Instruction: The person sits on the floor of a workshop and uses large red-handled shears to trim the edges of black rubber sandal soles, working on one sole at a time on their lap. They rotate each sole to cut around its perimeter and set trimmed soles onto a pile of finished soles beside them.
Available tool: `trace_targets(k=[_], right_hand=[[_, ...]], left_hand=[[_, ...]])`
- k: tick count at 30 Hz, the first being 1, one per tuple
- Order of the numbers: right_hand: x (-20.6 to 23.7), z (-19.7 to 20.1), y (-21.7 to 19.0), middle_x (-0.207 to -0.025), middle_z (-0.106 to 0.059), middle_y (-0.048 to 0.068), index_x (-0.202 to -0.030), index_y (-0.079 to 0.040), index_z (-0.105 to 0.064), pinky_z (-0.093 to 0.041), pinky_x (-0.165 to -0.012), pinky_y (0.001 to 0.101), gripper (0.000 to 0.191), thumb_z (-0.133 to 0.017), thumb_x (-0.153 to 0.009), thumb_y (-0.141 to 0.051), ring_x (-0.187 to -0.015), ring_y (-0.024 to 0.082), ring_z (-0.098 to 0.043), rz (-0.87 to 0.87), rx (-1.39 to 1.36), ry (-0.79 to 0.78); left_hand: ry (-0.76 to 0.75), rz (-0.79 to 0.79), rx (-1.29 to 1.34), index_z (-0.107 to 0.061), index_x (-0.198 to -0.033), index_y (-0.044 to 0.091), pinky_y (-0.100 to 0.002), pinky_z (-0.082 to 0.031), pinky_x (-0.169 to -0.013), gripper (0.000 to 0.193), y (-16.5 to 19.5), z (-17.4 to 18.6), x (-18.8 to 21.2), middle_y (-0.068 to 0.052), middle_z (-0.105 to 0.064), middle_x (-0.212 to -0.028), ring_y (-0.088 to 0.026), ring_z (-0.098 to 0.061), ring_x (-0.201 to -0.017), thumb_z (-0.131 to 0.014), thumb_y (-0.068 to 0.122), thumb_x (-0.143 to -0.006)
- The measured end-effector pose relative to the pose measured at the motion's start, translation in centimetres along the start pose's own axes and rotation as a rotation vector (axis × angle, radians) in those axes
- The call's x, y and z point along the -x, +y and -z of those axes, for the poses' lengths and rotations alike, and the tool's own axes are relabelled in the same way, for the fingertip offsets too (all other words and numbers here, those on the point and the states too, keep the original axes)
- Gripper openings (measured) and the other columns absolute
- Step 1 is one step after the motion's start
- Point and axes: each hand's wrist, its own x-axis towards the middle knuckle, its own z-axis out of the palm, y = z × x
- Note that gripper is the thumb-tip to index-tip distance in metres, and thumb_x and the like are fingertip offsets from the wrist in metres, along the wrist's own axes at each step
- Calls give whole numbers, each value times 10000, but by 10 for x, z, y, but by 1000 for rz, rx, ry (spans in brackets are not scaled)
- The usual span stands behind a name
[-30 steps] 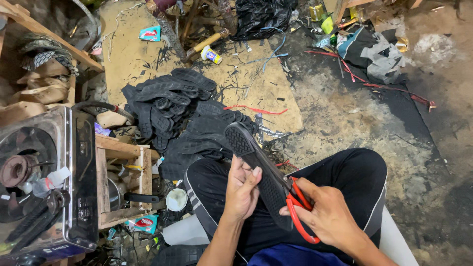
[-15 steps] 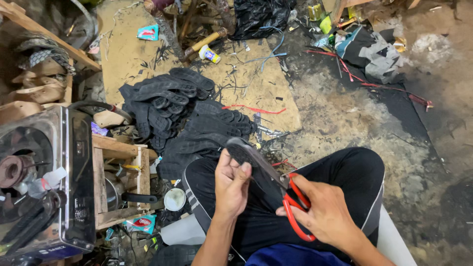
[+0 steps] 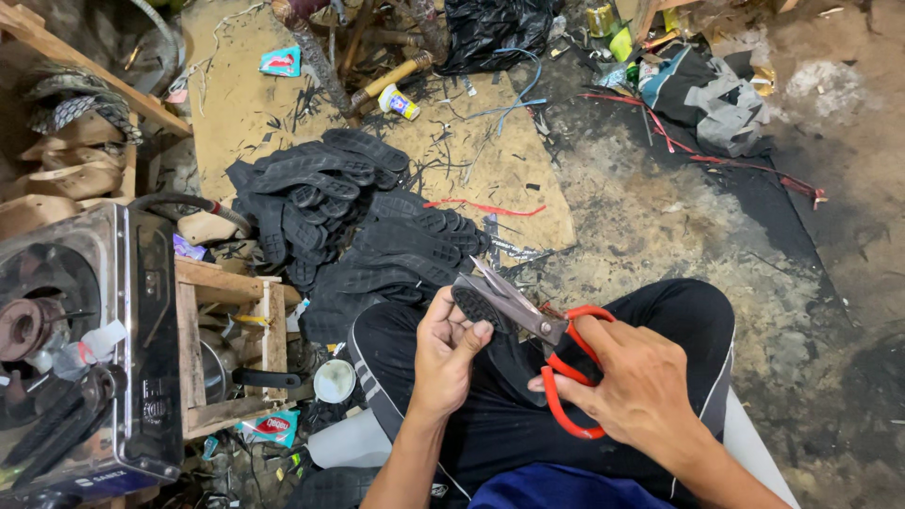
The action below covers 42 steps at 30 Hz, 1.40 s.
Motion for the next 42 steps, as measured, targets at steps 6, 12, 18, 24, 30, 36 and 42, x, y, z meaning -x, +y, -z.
trace_targets(k=[6, 12, 18, 24, 30, 36, 42], right_hand=[[5, 9, 9, -590, -653, 92, -1009, -99, -707, -486, -529, 416, 679, -878, -524, -543, -537, 304, -651, 43, -90, -39], [13, 20, 18, -610, -646, 103, -948, -125, -699, -484, -524, 437, 618, -909, -568, -566, -543, 316, -660, 41, -2, -93], [21, 26, 27, -588, -624, 119, -1006, -136, -708, -480, -521, 447, 644, -890, -601, -602, -543, 314, -657, 29, 4, -175], [20, 31, 28, -598, -619, 128, -1123, -150, -716, -489, -558, 442, 652, -866, -643, -565, -559, 313, -657, -7, -7, -228], [15, 29, 14, -727, -674, 123, -1014, -110, -690, -487, -574, 456, 730, -906, -531, -613, -632, 341, -660, 41, -20, -108], [14, 28, 7, -670, -683, 93, -980, -125, -682, -481, -569, 444, 683, -898, -540, -601, -617, 330, -659, 41, -14, -81], [13, 38, 16, -662, -672, 106, -1038, -156, -699, -485, -553, 449, 695, -885, -574, -639, -588, 321, -675, -3, 94, -217]], left_hand=[[-33, 7, -181, -558, -1331, -29, -252, -506, -932, 384, 13, 5, -3, -61, -703, -1167, -118, -643, -1075, -686, 16, -972], [-68, 31, -386, -574, -1373, -16, -278, -521, -955, 420, 30, 14, -8, -59, -705, -1169, -126, -651, -1068, -659, -17, -961], [-127, 83, -479, -585, -1383, -11, -299, -514, -997, 437, 43, 15, -10, -78, -703, -1186, -146, -648, -1101, -635, -47, -950], [-181, 85, -526, -581, -1398, -7, -306, -498, -1043, 475, 51, 17, -12, -87, -700, -1226, -161, -645, -1156, -609, -75, -929], [-202, 42, -498, -572, -1384, -21, -310, -469, -1080, 476, 38, 8, -6, -90, -681, -1279, -171, -628, -1219, -605, -97, -916], [-223, 34, -555, -603, -1350, -14, -322, -499, -1034, 435, 43, -1, -6, -107, -701, -1232, -182, -641, -1171, -617, -89, -922], [-357, -136, -884, -620, -1313, 4, -340, -510, -962, 440, 78, -6, -18, -139, -689, -1150, -273, -673, -1065, -627, -73, -880]])
